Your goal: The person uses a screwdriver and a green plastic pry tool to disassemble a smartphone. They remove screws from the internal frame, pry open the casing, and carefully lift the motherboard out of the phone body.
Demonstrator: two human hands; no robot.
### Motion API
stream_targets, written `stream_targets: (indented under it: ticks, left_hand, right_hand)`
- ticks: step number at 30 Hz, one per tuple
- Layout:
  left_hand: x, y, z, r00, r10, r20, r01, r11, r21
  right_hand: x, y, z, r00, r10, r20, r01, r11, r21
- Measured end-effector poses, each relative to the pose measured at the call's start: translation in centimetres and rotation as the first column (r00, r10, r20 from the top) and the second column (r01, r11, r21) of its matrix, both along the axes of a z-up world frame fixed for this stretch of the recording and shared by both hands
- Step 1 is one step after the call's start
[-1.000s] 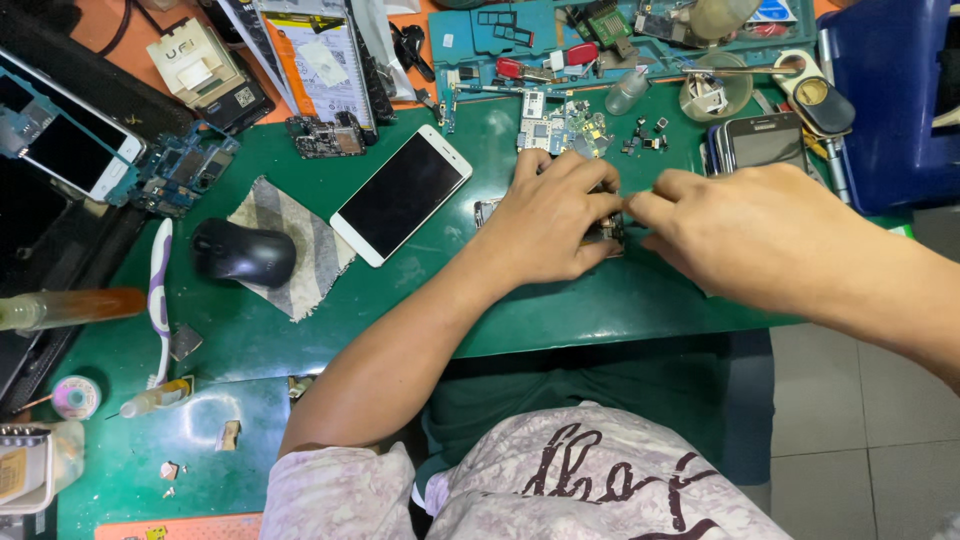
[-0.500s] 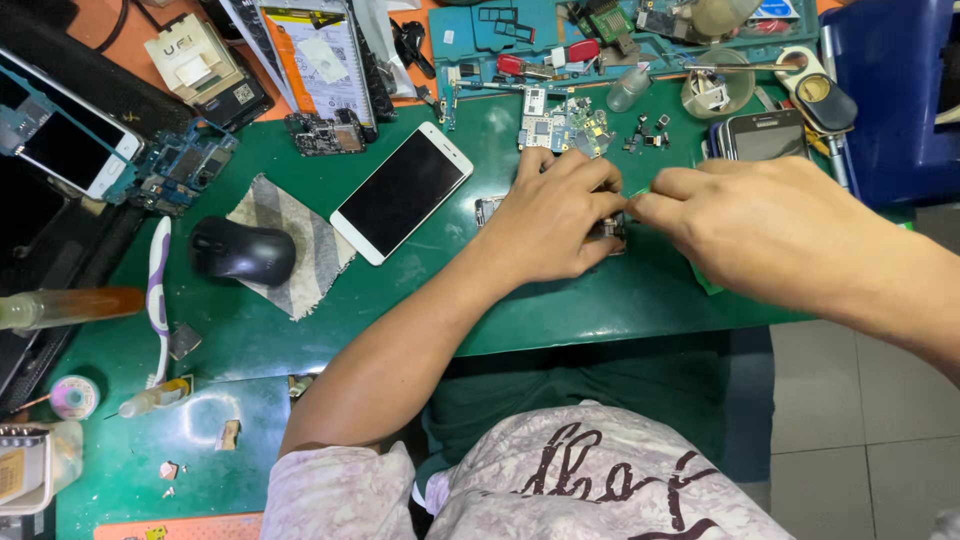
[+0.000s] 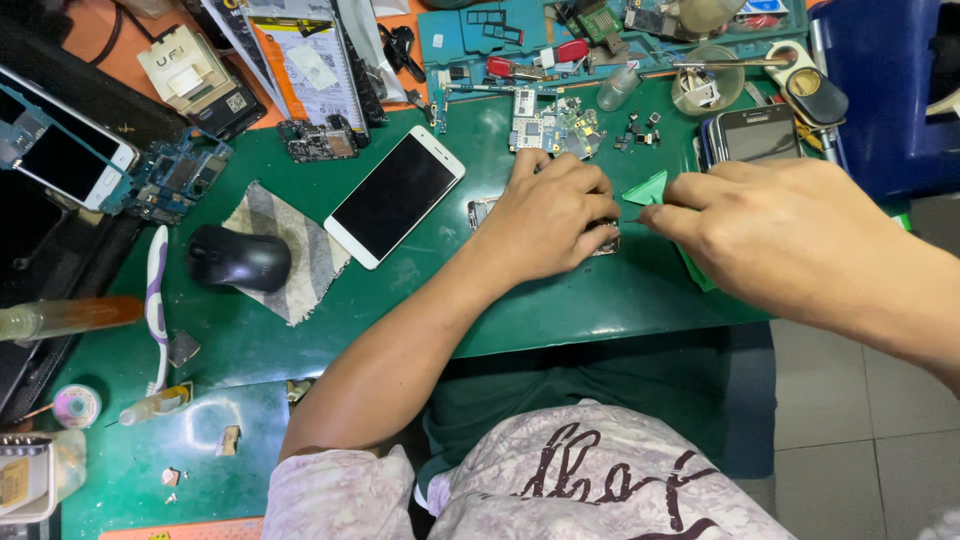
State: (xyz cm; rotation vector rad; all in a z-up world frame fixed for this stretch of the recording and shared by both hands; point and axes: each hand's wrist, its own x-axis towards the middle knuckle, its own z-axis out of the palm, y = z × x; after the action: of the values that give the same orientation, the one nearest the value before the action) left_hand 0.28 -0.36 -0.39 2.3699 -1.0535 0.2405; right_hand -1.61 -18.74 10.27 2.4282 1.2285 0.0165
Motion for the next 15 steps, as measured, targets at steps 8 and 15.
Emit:
stream_targets:
  ticks: [8, 15]
  left_hand:
    - [-0.3, 0.9, 1.5, 0.987, 0.104, -0.125, -0.084, 0.984, 0.157]
    - [0.0, 1.0, 1.1, 0.981, 0.127, -0.145, -0.104, 0.982, 0.157]
  right_hand:
    - [0.0, -2.2, -1.8, 0.991, -0.110, 0.078, 0.083, 0.956, 0.282]
    - [1.1, -1.1, -2.6, 0.998, -0.059, -0.002, 0.058, 0.964, 0.259]
